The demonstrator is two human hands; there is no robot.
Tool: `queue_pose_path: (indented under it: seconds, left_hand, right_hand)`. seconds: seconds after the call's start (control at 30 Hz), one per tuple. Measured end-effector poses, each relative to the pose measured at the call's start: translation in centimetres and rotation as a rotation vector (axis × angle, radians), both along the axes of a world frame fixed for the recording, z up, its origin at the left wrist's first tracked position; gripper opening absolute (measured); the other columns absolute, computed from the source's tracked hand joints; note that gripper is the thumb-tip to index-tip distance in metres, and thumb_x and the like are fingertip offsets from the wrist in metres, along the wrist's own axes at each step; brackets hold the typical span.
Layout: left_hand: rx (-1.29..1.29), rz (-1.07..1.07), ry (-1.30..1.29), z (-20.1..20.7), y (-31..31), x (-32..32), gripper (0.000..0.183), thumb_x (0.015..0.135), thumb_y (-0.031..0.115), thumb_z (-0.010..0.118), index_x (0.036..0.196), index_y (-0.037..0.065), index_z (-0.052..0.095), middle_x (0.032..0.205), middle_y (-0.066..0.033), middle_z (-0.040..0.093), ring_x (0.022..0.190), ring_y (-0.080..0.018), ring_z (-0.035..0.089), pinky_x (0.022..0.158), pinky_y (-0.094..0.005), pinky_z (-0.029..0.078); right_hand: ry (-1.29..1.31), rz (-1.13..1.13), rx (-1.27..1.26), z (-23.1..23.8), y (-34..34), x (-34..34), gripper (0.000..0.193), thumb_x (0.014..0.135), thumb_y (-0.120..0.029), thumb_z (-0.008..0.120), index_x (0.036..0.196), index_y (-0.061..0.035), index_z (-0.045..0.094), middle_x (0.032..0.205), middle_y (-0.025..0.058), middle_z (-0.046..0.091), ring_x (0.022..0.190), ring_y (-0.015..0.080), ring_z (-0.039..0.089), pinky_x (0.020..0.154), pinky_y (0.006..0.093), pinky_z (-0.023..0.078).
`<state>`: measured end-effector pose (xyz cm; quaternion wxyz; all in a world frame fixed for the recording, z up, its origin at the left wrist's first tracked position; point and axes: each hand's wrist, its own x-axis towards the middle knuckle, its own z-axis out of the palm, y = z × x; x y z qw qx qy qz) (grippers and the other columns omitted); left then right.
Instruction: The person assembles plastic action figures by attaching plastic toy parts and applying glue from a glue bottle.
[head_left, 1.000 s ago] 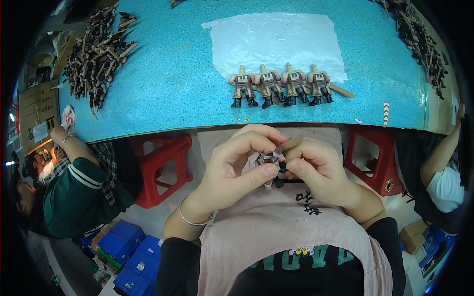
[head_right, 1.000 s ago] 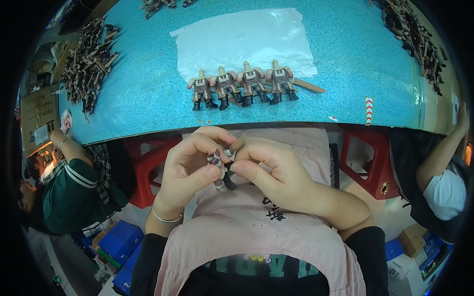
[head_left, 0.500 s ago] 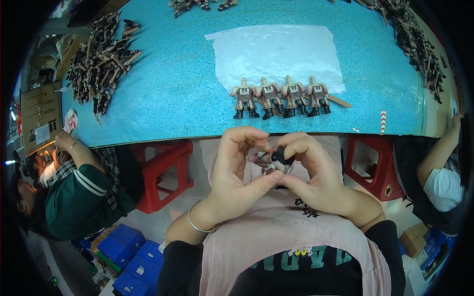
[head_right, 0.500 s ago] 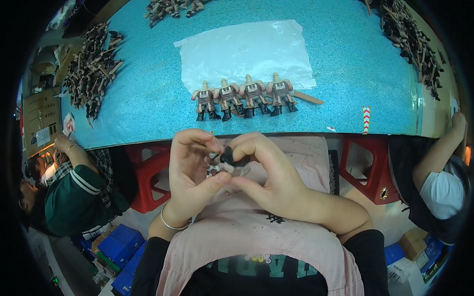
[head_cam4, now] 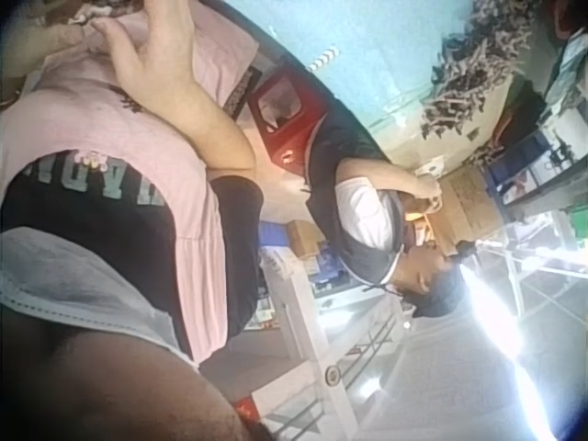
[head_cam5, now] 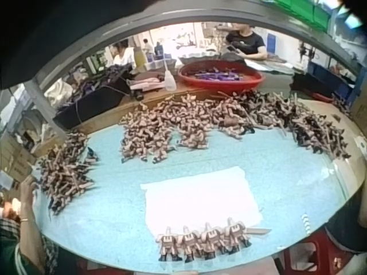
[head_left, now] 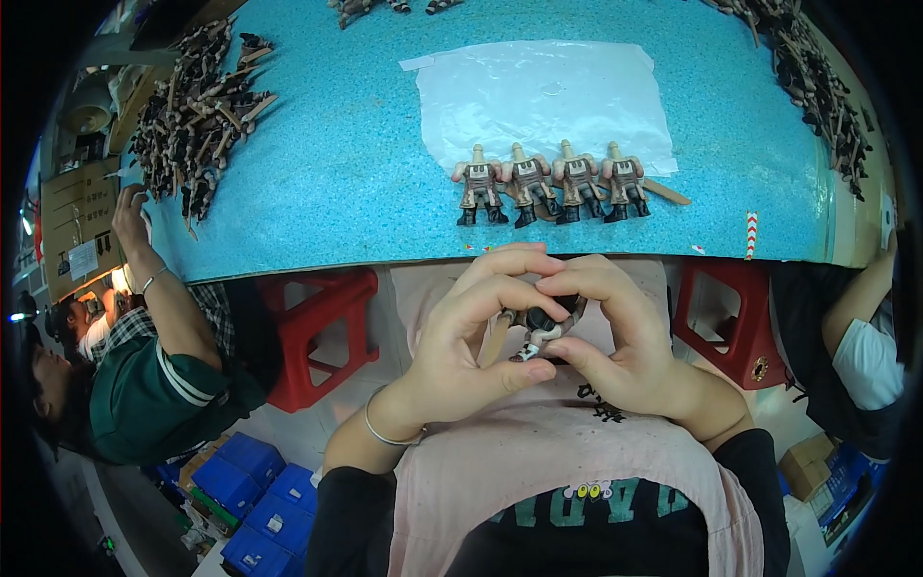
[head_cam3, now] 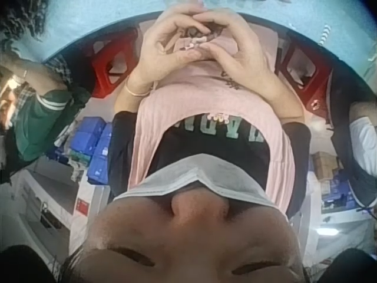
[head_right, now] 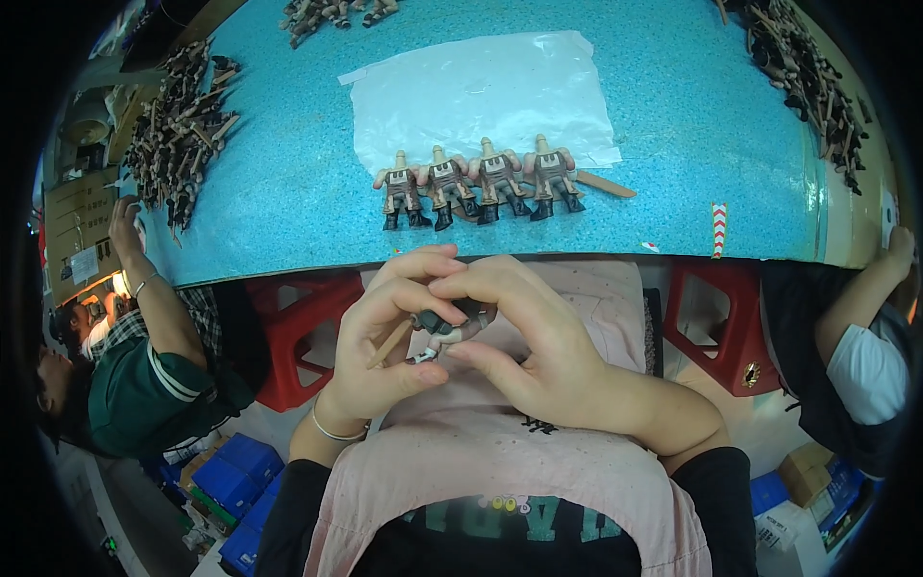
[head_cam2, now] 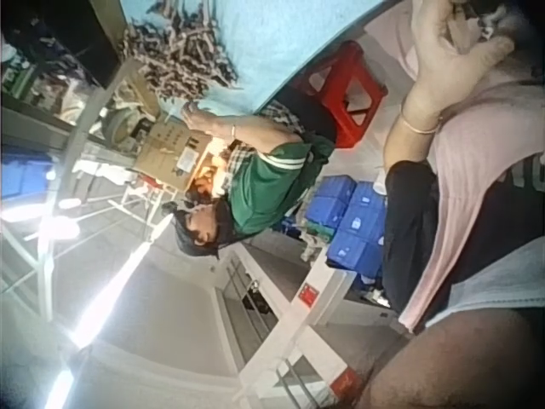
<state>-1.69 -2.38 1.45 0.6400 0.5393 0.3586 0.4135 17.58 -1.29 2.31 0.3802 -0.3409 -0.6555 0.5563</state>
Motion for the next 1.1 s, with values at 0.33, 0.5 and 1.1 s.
queue_pose_path:
  seconds: [0.33, 0.5, 1.1]
  left_hand:
    - [0.008, 0.034, 0.021, 0.3, 0.4, 0.1, 0.032, 0.073, 0.02, 0.078, 0.098, 0.005, 0.065, 0.119, -0.0107, 0.056, 0.123, -0.0283, 0.044, 0.103, -0.0414, 0.033]
    - [0.02, 0.07, -0.044, 0.7, 1.9, -1.8, 0.031, 0.075, 0.015, 0.076, 0.1, 0.002, 0.064, 0.117, -0.0114, 0.054, 0.118, -0.0252, 0.047, 0.101, -0.0386, 0.036]
    - [0.174, 0.539, -0.065, -3.3, 4.9, -10.3, 0.035, 0.08, 0.025, 0.074, 0.102, 0.001, 0.06, 0.117, -0.0117, 0.049, 0.121, -0.0262, 0.045, 0.1, -0.0374, 0.038]
  right_hand:
    - [-0.05, -0.042, -0.007, 0.0, 0.1, 0.0, 0.041, 0.076, -0.001, 0.068, 0.115, -0.0012, 0.058, 0.107, 0.0144, 0.06, 0.094, 0.027, 0.059, 0.082, 0.0344, 0.047]
    - [-0.071, -0.048, -0.013, 0.3, 1.4, 0.0, 0.04, 0.077, 0.001, 0.066, 0.116, 0.0002, 0.056, 0.116, 0.0177, 0.057, 0.107, 0.0307, 0.056, 0.091, 0.0357, 0.045]
    - [-1.018, -0.074, 0.555, 0.5, 24.3, -7.9, 0.023, 0.087, -0.02, 0.058, 0.106, -0.0075, 0.059, 0.094, 0.0154, 0.063, 0.088, 0.0367, 0.061, 0.075, 0.0454, 0.049]
